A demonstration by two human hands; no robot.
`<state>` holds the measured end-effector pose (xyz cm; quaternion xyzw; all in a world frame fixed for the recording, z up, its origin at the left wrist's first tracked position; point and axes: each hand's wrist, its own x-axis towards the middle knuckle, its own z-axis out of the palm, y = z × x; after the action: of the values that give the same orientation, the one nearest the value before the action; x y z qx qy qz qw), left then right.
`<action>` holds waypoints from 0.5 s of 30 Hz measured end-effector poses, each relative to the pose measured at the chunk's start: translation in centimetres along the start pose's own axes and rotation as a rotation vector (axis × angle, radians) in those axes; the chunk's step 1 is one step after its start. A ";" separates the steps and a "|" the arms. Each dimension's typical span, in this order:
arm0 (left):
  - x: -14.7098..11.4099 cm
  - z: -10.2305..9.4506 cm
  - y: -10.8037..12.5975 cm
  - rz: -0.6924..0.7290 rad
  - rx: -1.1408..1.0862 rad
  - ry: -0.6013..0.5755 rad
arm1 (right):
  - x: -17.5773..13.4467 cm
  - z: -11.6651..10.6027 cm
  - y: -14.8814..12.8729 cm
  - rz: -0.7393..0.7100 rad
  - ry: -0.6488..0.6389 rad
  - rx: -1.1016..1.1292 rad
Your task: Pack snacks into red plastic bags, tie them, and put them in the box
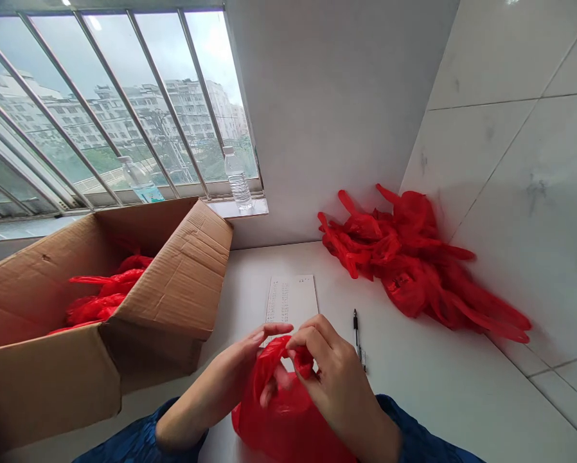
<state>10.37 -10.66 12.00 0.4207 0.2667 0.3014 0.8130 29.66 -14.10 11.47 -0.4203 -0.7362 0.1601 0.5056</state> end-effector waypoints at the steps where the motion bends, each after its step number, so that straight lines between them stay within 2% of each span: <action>1: -0.1 0.1 0.0 -0.012 0.013 0.017 | -0.1 0.1 -0.1 -0.023 0.031 -0.022; 4: -0.5 0.5 0.1 0.018 0.085 0.119 | -0.4 0.2 -0.3 -0.071 0.075 -0.079; 8: -1.1 0.4 0.2 0.118 0.210 0.224 | -1.1 -0.3 -0.3 -0.075 0.066 -0.116; 10: -1.2 0.2 0.1 0.091 0.202 0.218 | -1.7 -0.3 -0.4 -0.090 0.053 -0.117; 15: -1.2 0.5 -0.5 -0.019 0.016 0.171 | -2.7 0.1 -0.5 -0.193 0.044 -0.132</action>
<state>10.05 -12.02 12.09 0.3972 0.3414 0.3262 0.7869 29.70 -16.47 10.08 -0.3833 -0.7711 0.0525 0.5058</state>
